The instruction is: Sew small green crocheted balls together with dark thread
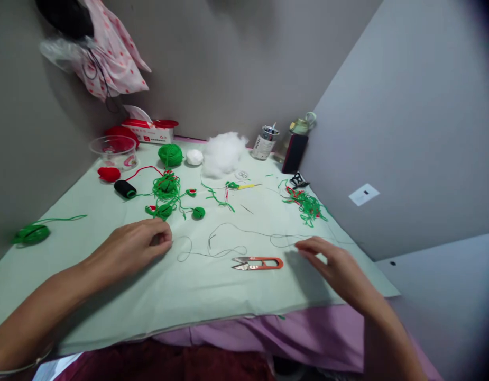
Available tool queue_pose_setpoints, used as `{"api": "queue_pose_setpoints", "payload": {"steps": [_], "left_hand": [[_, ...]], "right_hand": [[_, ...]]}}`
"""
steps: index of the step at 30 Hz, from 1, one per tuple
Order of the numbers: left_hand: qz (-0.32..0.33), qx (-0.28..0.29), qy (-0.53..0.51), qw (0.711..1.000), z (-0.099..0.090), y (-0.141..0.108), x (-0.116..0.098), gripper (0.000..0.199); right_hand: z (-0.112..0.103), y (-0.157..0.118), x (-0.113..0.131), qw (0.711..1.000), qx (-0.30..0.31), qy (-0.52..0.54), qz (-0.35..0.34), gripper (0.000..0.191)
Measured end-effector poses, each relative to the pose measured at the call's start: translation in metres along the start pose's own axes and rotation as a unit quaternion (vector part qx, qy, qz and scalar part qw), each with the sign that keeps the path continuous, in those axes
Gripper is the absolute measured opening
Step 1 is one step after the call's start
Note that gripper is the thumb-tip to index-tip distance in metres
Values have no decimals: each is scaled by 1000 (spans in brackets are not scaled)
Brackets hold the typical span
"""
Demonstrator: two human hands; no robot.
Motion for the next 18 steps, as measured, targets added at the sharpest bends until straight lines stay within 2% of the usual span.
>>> {"api": "queue_pose_setpoints", "payload": {"steps": [1,3,6,11,15,18], "left_hand": [[-2,-8,-32,999,-5,-1,-1,22],[-1,-29,-102,994,-18,-3,-7,25],[0,-50,-181,982,-36,-6,-18,28],[24,-64,-340,938,-52,-2,-32,24],[-8,-65,-490,869,-52,2,-32,19],[-32,-45,-556,830,-50,3,-40,17]], "right_hand": [[-10,-1,-19,996,-36,-54,54,24],[-28,-5,-51,971,-83,-167,149,24],[-47,-11,-82,936,-99,-263,214,31],[-63,-15,-103,919,-76,-322,216,36],[-57,-4,-103,933,-65,-307,177,28],[-48,7,-100,945,-41,-283,161,27]]}}
Point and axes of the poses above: each hand's wrist, its own y-axis towards the middle knuckle, its own z-axis out of the palm, x = y × z, the point moved 6 cm from there along y, towards the middle knuckle, and after that the axes turned 1 degree about y, right-handed, at the moved point
